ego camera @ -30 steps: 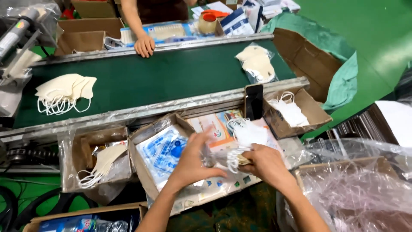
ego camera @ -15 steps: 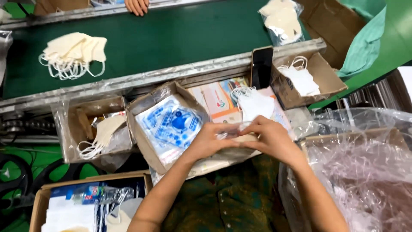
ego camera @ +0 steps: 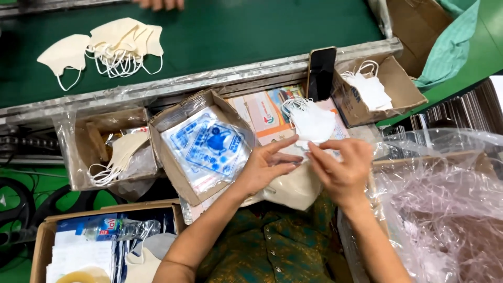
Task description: The recorder takes groups of face masks from the conveyor belt or workstation and packs them into clear plastic bags.
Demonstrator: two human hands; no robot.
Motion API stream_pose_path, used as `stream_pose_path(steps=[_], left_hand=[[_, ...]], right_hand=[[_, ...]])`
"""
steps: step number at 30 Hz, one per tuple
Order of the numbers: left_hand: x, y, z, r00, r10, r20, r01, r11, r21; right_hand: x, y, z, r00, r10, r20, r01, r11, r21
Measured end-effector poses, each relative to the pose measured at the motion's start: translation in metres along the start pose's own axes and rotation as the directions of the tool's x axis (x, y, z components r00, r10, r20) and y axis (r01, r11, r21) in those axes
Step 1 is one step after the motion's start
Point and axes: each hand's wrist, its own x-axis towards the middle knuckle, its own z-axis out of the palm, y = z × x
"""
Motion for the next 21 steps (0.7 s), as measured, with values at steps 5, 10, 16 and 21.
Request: stream_pose_path(steps=[5,10,16,21], left_hand=[[0.0,-0.025,0.009,0.996,0.085,0.022,-0.086,0.996,0.025],[-0.003,-0.037,0.012,0.995,0.055,0.079,-0.065,0.989,0.129],[-0.001,-0.022,0.004,0.998,-0.034,-0.054,0.04,0.991,0.127],[0.005,-0.007,-0.009,0.993,0.054,-0.109,-0.053,0.998,0.015]], right_hand=[[-0.01,-0.007,0.023,0.999,-0.016,-0.035,0.015,1.0,-0.028],[-0.033,0.01,0.021,0.992,0.077,-0.097,-0.078,0.997,-0.002],[-0.187,0.178,-0.066,0.716,0.652,-0.25,-0.441,0.7,0.562],[-0.313,0.245,-0.13,0.556,0.763,0.33,-0.734,0.264,0.626]])
